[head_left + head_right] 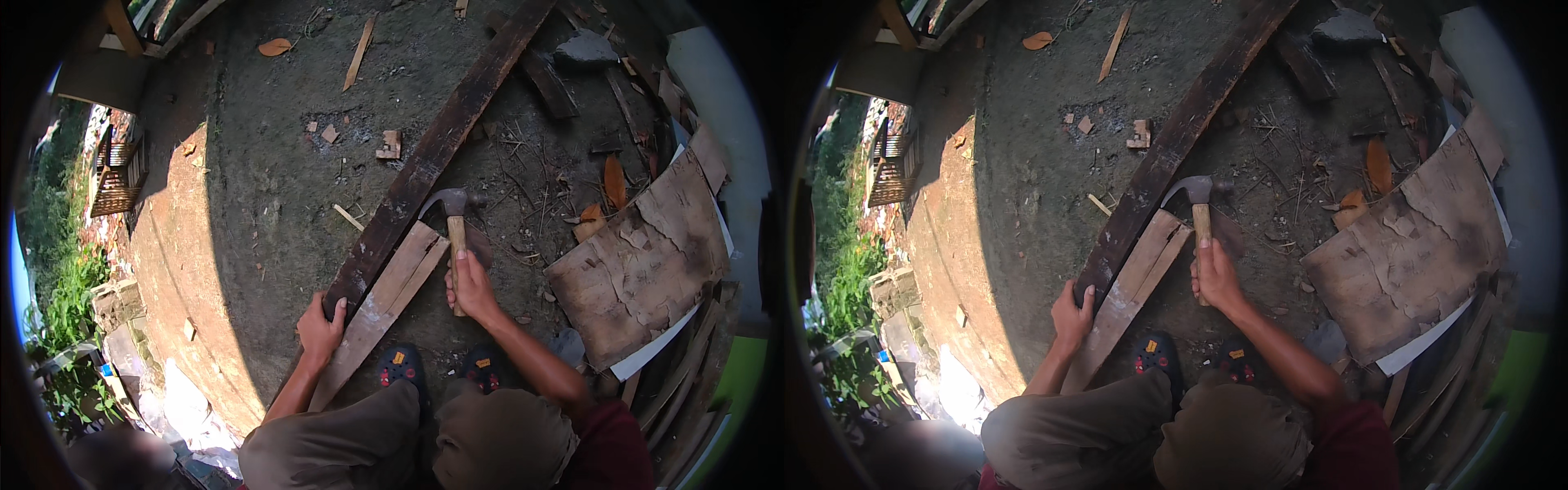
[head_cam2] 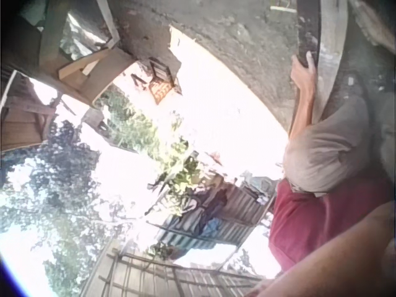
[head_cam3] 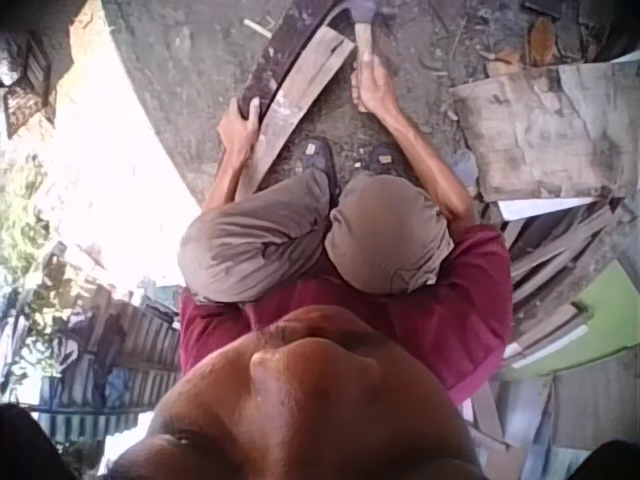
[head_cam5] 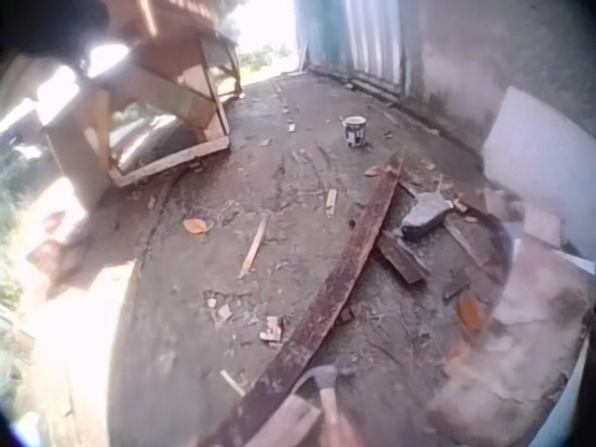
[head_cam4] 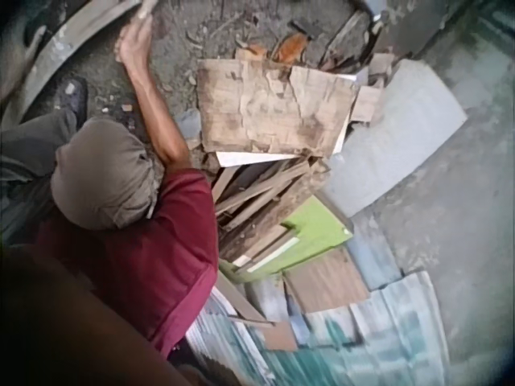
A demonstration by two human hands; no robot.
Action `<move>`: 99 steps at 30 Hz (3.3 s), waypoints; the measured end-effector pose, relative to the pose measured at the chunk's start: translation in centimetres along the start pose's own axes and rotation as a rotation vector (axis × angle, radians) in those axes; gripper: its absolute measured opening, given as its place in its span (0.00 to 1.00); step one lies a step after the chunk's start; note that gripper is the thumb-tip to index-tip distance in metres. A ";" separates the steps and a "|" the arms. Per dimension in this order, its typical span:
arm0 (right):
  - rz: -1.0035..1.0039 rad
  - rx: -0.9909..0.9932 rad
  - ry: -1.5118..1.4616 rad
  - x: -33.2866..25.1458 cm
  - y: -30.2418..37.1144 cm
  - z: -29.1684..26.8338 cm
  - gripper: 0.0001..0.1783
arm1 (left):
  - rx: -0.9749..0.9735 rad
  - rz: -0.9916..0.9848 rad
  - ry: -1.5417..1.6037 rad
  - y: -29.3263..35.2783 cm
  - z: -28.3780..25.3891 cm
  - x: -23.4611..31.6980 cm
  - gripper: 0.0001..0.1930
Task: The person uses a hammer to split a long wooden plank into smaller pieces and then uses a hand saw to cut the plank further. The person works on the ground in an outdoor area with scattered debris.
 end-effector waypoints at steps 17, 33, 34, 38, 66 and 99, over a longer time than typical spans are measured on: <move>-0.187 -0.216 -0.225 1.8 1.0 2.7 0.39 | 0.031 0.066 0.069 -0.1 0.9 -1.8 0.20; 0.076 -0.399 -0.053 -0.9 1.0 -0.2 0.37 | -0.001 0.071 0.084 -0.4 1.2 -2.4 0.19; 0.098 -0.425 -0.031 -1.1 0.8 -0.4 0.37 | -0.007 0.073 0.091 -0.4 1.3 -2.5 0.20; 0.106 -0.500 0.007 -2.6 0.4 -1.4 0.38 | -0.017 0.061 0.086 -0.2 1.0 -2.1 0.20; 0.024 -0.438 0.047 -0.3 0.0 -1.6 0.32 | 0.029 0.037 0.003 -0.2 0.4 -1.1 0.23; -0.318 -0.143 0.457 -7.4 2.2 -1.7 0.21 | 0.014 0.220 0.244 -3.1 -0.5 4.8 0.27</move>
Point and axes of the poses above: each hand's wrist, its own y-axis away from the middle knuckle, its own z-axis out of the palm, x = y × z, the point moved 5 cm from there along -y, towards the middle knuckle, and after that the axes turned 14 degrees about -z, right-handed, at the moved point
